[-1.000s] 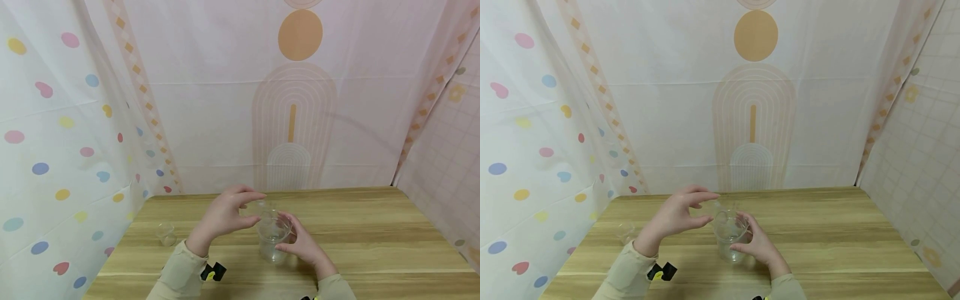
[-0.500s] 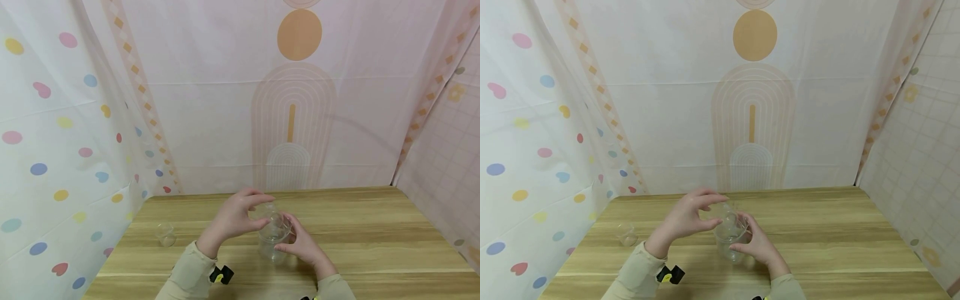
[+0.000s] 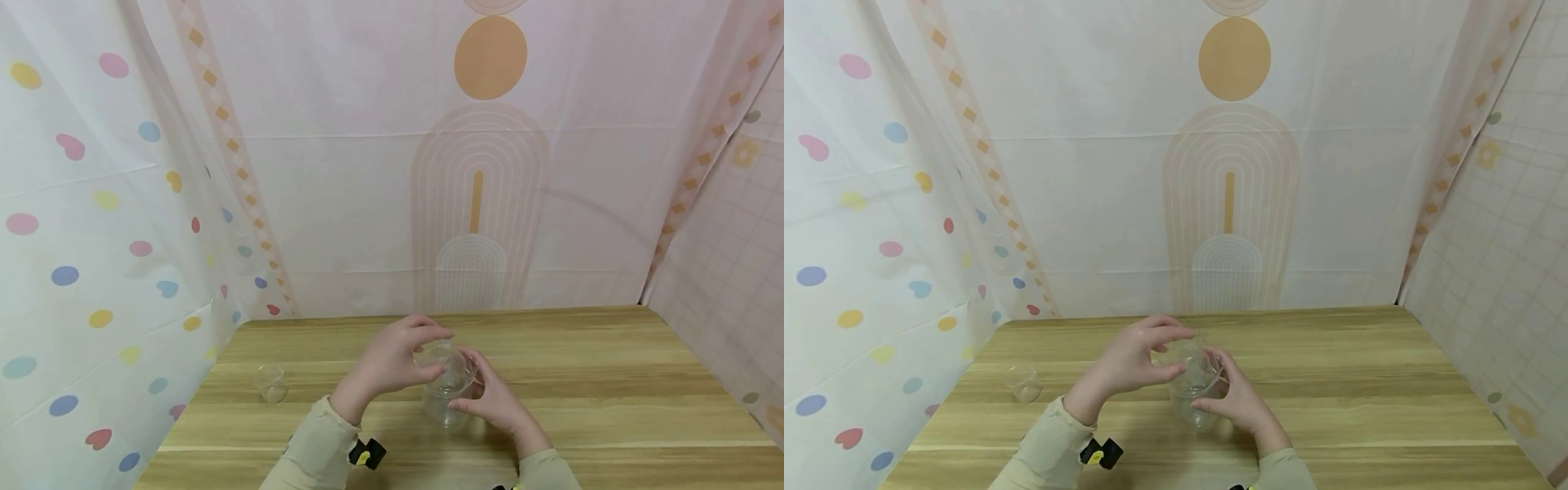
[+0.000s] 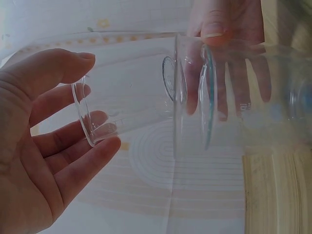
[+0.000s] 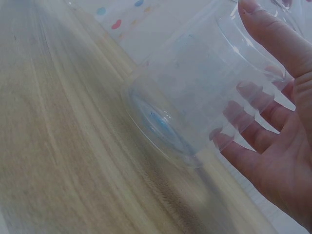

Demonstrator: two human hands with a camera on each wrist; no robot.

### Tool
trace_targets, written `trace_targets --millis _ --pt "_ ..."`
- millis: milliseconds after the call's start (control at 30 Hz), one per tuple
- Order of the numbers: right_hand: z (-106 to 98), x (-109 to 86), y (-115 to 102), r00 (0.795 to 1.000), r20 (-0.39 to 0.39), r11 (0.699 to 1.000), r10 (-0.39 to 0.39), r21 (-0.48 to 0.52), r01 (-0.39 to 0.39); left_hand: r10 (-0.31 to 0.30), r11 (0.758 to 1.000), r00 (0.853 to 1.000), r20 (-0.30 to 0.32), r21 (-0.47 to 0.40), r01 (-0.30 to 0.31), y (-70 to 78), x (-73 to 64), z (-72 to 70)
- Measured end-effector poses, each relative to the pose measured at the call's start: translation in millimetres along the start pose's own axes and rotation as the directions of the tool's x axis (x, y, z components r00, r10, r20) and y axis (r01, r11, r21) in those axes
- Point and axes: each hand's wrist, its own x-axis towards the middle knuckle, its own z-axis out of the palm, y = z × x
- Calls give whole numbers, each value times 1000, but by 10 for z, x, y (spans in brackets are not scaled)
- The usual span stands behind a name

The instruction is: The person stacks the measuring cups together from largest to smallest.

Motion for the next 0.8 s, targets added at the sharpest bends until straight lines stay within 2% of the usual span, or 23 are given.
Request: trace_targets --millis 267,800 --pt "3 -3 9 1000 -4 1000 5 -4 -5 -39 999 998 54 -6 39 1 2 33" --pt "-1 -3 -10 1000 0 999 -12 -37 12 -69 994 987 143 93 56 -20 46 87"
